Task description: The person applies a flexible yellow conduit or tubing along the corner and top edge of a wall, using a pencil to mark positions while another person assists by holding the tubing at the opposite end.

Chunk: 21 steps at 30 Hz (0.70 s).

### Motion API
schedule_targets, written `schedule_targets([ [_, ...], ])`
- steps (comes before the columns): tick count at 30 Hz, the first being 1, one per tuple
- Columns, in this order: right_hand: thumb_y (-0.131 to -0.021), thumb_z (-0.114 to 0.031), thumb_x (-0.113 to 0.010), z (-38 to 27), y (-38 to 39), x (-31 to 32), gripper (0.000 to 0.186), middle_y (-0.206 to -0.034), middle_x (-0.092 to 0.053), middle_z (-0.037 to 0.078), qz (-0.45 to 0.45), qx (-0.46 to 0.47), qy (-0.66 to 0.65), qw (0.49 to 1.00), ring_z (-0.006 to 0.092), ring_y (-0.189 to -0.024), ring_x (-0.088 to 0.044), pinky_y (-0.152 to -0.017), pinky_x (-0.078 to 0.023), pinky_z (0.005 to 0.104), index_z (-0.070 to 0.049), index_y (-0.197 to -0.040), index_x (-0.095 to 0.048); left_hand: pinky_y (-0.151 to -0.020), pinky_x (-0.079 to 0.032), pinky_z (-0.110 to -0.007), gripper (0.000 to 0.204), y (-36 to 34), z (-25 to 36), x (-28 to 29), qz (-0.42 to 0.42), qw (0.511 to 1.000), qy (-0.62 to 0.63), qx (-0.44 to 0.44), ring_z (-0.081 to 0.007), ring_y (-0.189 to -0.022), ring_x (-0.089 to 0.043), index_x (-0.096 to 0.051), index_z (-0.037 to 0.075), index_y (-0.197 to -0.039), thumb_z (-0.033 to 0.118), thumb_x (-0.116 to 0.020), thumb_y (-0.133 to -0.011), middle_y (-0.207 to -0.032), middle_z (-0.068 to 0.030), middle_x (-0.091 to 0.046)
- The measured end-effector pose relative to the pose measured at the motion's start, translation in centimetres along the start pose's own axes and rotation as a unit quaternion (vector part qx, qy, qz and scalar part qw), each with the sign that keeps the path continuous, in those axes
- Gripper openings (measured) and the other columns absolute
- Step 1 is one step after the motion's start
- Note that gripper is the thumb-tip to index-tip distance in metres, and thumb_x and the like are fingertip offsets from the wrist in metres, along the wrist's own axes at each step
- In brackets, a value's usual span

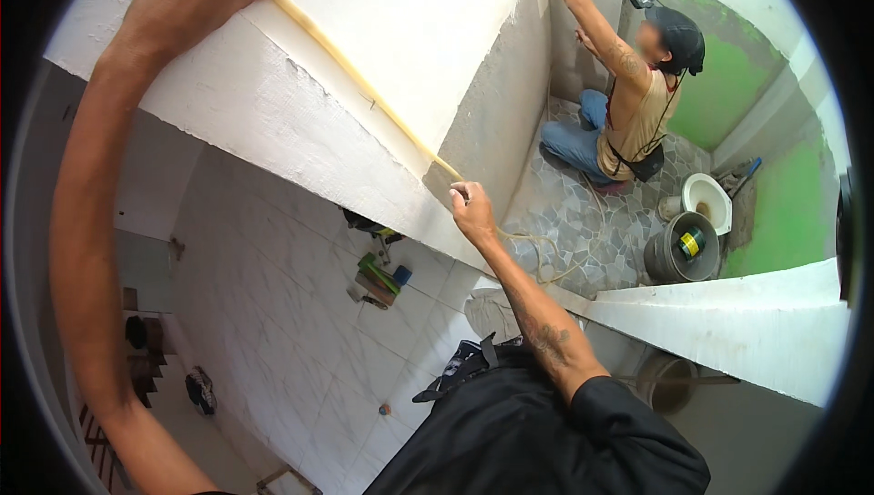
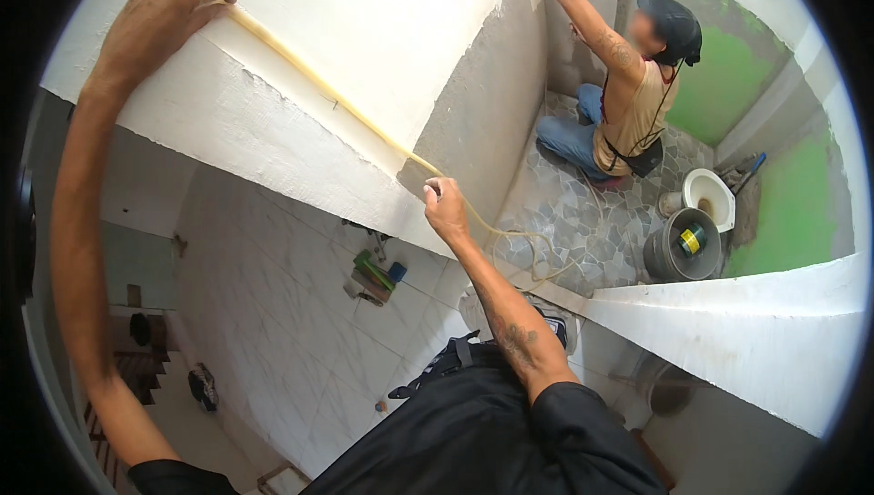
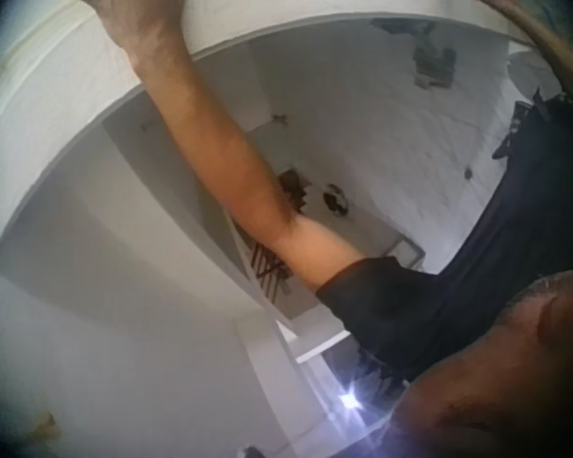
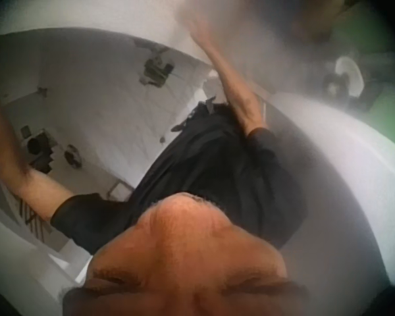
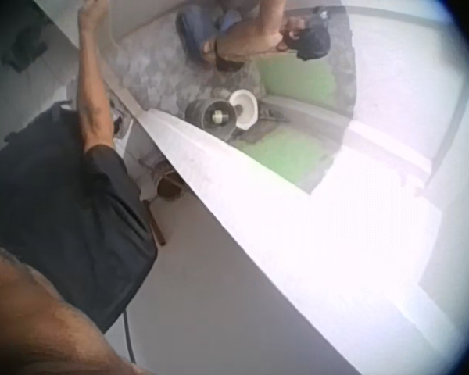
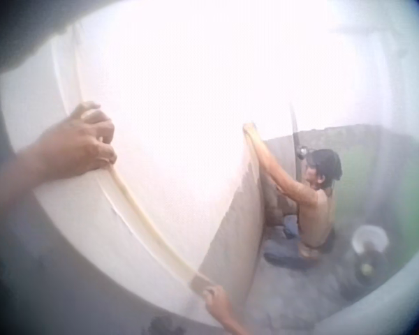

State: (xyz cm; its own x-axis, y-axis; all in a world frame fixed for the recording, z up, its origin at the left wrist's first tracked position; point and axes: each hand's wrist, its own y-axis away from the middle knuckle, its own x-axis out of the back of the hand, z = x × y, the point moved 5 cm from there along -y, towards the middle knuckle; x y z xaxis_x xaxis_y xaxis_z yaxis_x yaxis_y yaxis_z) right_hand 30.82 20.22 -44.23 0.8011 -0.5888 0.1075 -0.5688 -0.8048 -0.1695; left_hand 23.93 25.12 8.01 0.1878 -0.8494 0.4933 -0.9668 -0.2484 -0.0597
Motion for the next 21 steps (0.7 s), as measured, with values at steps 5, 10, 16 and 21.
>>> schedule_targets([
  [5, -0.094, -0.013, -0.064, 1.4, -0.7, 1.3, 0.018, -0.104, -0.069, 0.02, -0.006, -0.016, 0.045, 0.999, 0.0326, -0.096, -0.068, -0.087, -0.054, 0.0396, 0.0, -0.106, -0.07, -0.12, -0.029, -0.049, 0.01, -0.1, 0.8, 0.1, 0.019, 0.999, -0.034, 0.025, -0.0195, -0.113, -0.058, -0.079, 0.017, -0.087, 0.027, -0.074, -0.089, -0.096, -0.0016, -0.068],
  [10, -0.095, -0.014, -0.063, 3.9, 0.8, 3.5, 0.021, -0.105, -0.07, 0.021, -0.012, -0.019, 0.091, 0.996, 0.0332, -0.097, -0.068, -0.088, -0.053, 0.0401, 0.0, -0.107, -0.071, -0.116, -0.033, -0.048, 0.01, -0.2, -2.7, -5.2, 0.052, 0.995, -0.047, -0.068, -0.0186, -0.109, -0.058, -0.079, 0.016, -0.087, 0.026, -0.075, -0.089, -0.094, -0.0019, -0.068],
  [16, -0.094, -0.017, -0.062, 10.4, 3.3, 5.1, 0.022, -0.105, -0.07, 0.022, -0.073, -0.058, 0.155, 0.984, 0.0376, -0.099, -0.068, -0.089, -0.053, 0.0448, -0.001, -0.104, -0.072, -0.112, -0.037, -0.046, 0.009, 1.3, -10.6, -12.1, 0.11, 0.96, -0.098, -0.238, -0.0175, -0.101, -0.058, -0.078, 0.015, -0.084, 0.023, -0.077, -0.088, -0.089, -0.0022, -0.069],
  [21, -0.089, -0.02, -0.063, 16.5, 7.4, 11.3, 0.024, -0.098, -0.071, 0.027, -0.11, -0.157, 0.245, 0.95, 0.0431, -0.096, -0.069, -0.085, -0.053, 0.0502, 0.001, -0.098, -0.072, -0.111, -0.037, -0.046, 0.008, -0.6, -2.3, -6.0, 0.067, 0.99, -0.065, -0.109, -0.0165, -0.098, -0.059, -0.077, 0.015, -0.081, 0.021, -0.077, -0.087, -0.086, -0.0014, -0.068],
])
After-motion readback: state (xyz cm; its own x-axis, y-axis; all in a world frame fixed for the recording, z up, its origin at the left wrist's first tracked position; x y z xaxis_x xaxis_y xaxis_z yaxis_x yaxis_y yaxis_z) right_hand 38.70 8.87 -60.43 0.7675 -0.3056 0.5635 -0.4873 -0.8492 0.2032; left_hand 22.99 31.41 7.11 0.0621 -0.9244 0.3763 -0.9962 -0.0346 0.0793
